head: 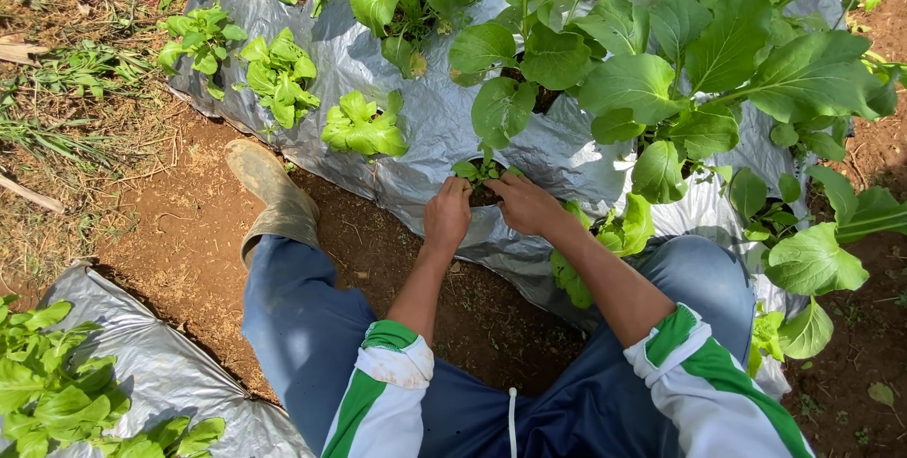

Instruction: The person sits on the ground between rows of leafy green plants growing through plastic mulch. They use their hands to pull small weeds from the soil around the base of the plants and discard them.

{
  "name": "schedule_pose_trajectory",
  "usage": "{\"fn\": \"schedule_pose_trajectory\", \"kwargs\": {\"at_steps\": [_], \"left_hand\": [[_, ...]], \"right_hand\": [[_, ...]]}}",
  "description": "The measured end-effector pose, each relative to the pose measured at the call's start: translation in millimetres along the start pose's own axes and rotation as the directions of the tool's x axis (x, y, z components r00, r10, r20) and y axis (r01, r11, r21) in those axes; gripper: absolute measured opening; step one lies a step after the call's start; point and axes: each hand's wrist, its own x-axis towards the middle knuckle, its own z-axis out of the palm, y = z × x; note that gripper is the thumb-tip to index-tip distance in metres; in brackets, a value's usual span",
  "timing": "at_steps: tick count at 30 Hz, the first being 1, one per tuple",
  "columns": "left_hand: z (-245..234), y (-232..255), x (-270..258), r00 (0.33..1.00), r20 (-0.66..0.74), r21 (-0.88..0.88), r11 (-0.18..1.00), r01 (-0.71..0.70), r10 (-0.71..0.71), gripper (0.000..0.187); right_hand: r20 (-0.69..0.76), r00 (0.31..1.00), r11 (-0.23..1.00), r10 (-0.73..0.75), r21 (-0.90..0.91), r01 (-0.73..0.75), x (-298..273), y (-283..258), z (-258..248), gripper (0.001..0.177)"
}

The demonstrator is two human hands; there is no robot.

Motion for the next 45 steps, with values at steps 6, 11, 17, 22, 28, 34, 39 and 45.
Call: {"fn": "schedule_pose_trajectory", "kwargs": {"at_steps": [6,11,17,22,28,34,39,45], "left_hand": [[-7,11,1,0.998,0.033,0.062,0.996,0.060,-0.062,0.027],[-1,10,2,0.997,0.031,0.067,0.996,0.065,-0.067,0.019],[9,6,10,0.996,0.047,0.022,0.997,0.070,-0.071,0.008],[-1,14,10,0.998,0.018,0.024,0.998,0.062,-0.062,0.006],[-6,0,-6,0.996,-0.011,-0.054,0.994,0.092,-0.093,0.011],[-56,18,-29,0.906,0.415,-0.192,0.965,0.181,-0.087,0.027],[-38,0,-57,0.483,0.842,0.177,0.969,0.175,-0.241,0.040],[-86,31,-49,0.627,0.751,0.272,0.962,-0.004,-0.210,0.050]], "right_hand": [[-0.040,0.999,0.995,-0.029,-0.096,0.025,2,5,10,0.048],[-0.043,0.999,0.976,-0.023,-0.217,0.013,-1,-4,8,0.053],[-0.074,0.996,0.975,-0.043,-0.222,0.026,6,14,21,0.050],[-0.045,0.997,0.989,-0.066,-0.138,0.060,7,14,13,0.047],[0.020,0.998,0.998,-0.053,0.025,0.053,-4,-5,-15,0.046],[-0.054,0.998,0.974,0.019,0.225,-0.007,-22,-33,-58,0.030],[-0.194,0.972,0.966,0.132,0.246,-0.082,-41,-27,-59,0.019],[-0.330,0.921,0.950,0.207,0.293,-0.109,-79,-42,-64,0.015]]}}
